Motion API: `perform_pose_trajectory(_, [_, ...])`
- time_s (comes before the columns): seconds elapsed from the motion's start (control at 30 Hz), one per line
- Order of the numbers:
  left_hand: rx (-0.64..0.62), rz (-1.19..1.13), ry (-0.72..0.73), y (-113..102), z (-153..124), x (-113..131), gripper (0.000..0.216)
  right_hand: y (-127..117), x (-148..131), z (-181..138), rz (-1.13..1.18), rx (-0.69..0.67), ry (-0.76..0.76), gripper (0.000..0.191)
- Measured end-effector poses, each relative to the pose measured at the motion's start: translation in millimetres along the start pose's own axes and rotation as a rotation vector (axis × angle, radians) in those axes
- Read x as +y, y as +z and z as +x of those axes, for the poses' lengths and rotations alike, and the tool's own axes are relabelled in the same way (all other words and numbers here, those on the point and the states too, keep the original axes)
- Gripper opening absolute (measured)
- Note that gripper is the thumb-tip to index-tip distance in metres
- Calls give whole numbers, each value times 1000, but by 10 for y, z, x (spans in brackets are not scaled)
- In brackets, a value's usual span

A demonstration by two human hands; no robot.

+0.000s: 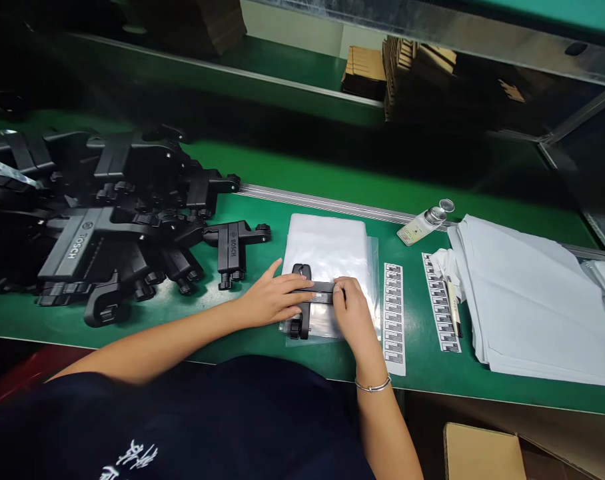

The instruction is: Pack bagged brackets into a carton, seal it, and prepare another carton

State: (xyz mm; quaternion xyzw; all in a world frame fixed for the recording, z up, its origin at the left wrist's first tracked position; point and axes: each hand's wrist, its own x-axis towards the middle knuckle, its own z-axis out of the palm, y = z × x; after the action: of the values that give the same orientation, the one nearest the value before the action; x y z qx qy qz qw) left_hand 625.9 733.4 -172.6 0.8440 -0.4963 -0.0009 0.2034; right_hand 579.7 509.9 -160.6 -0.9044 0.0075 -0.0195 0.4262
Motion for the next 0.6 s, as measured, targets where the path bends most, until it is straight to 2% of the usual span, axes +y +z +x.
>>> perform_pose_trajectory(0.13, [-39,60,47,-81,107,16,35,-3,-7,-2,5,-8,7,18])
perform_pose_trajectory(0.3, [-48,214,167,-84,247,83,43,-18,-1,11,16,-17,18,19])
perform_pose_trajectory(0.47, [-38,260,273,-81,79,-11,46,-35,-6,12,34,-39,23,22])
perform_pose_trajectory(0.6, [8,269,269,-110,10,-38,42,-14,-13,-8,42,-25,4,21])
